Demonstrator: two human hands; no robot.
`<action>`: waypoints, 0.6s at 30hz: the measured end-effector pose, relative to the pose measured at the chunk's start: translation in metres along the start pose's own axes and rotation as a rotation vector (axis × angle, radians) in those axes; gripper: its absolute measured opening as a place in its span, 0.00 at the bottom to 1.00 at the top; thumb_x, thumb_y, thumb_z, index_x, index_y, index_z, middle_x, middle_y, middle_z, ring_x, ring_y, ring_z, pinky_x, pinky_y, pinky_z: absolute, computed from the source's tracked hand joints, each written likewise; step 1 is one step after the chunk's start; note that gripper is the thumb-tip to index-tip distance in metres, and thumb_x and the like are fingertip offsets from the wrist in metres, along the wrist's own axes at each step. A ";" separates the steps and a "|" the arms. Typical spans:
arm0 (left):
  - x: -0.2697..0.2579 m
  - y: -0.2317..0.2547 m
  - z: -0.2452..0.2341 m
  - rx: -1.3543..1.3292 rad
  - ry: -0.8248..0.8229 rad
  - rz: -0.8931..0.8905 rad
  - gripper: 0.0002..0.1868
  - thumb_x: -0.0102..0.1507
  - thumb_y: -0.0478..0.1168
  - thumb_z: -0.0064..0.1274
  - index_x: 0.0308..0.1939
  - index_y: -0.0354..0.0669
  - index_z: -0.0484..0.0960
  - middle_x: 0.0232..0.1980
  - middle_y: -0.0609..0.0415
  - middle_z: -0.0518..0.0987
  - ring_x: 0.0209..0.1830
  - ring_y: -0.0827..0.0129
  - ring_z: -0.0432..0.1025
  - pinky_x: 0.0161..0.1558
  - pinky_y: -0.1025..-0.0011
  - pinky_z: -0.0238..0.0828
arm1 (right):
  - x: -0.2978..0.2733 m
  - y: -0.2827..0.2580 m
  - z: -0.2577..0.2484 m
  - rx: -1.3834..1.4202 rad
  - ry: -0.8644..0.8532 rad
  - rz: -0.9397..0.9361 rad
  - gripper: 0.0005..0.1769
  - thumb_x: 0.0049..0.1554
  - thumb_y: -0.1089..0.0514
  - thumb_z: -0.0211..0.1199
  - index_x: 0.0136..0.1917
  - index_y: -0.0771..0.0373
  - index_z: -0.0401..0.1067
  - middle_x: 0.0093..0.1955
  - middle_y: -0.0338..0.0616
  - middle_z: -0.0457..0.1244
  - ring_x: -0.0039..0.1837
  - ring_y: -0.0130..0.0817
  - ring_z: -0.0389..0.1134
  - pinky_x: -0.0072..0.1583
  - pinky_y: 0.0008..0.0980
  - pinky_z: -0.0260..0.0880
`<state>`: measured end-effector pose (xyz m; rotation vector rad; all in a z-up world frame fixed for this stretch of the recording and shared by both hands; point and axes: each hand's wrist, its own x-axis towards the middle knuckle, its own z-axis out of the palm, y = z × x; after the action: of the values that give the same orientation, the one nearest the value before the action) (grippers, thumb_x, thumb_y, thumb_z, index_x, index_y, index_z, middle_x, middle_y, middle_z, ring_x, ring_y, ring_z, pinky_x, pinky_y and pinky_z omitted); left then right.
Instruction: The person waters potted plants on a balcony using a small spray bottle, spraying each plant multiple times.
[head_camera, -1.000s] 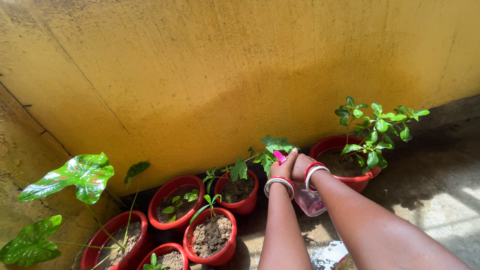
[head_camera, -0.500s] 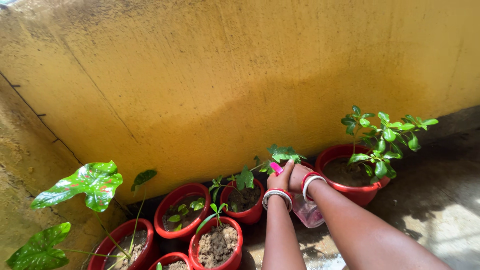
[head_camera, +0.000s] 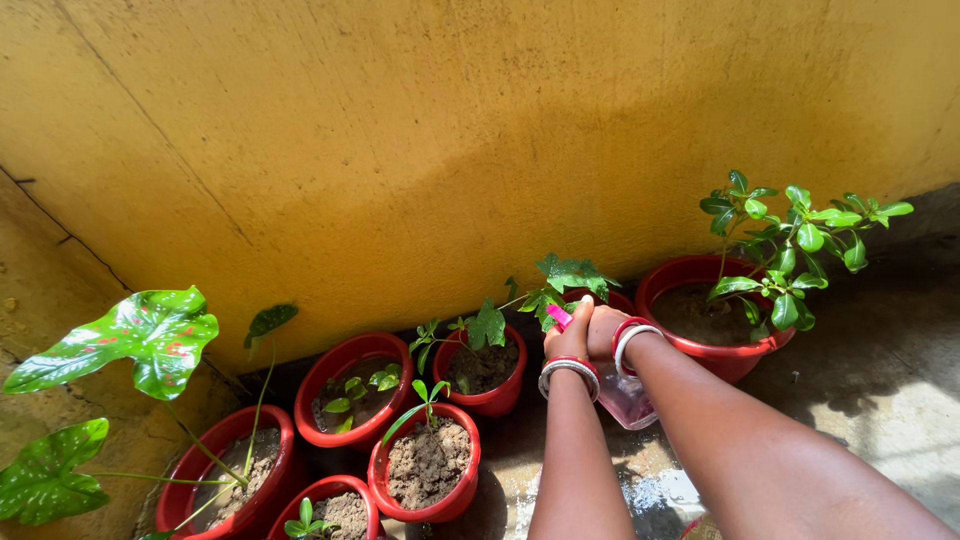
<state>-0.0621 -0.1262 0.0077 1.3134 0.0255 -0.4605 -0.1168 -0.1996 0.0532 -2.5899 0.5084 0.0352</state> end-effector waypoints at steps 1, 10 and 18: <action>-0.002 0.000 0.003 -0.012 0.016 -0.005 0.36 0.47 0.55 0.73 0.49 0.32 0.82 0.51 0.43 0.84 0.46 0.63 0.79 0.53 0.66 0.75 | -0.003 -0.001 -0.002 -0.002 0.000 0.003 0.23 0.47 0.43 0.66 0.53 0.55 0.79 0.56 0.53 0.70 0.61 0.48 0.72 0.62 0.43 0.71; -0.009 0.007 0.011 0.010 0.004 -0.016 0.37 0.46 0.56 0.74 0.47 0.29 0.85 0.49 0.42 0.85 0.46 0.62 0.79 0.52 0.67 0.76 | -0.011 0.003 -0.011 -0.040 0.118 -0.044 0.20 0.49 0.45 0.64 0.50 0.56 0.81 0.54 0.55 0.71 0.60 0.50 0.72 0.61 0.43 0.71; -0.007 0.000 0.020 -0.025 -0.012 0.066 0.32 0.46 0.55 0.74 0.43 0.33 0.85 0.46 0.45 0.85 0.42 0.63 0.79 0.49 0.67 0.76 | -0.012 0.013 -0.012 -0.066 0.128 -0.103 0.19 0.49 0.45 0.66 0.51 0.53 0.80 0.53 0.54 0.71 0.59 0.52 0.72 0.59 0.46 0.71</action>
<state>-0.0738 -0.1429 0.0148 1.2826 -0.0223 -0.4108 -0.1330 -0.2112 0.0587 -2.6913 0.4244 -0.1521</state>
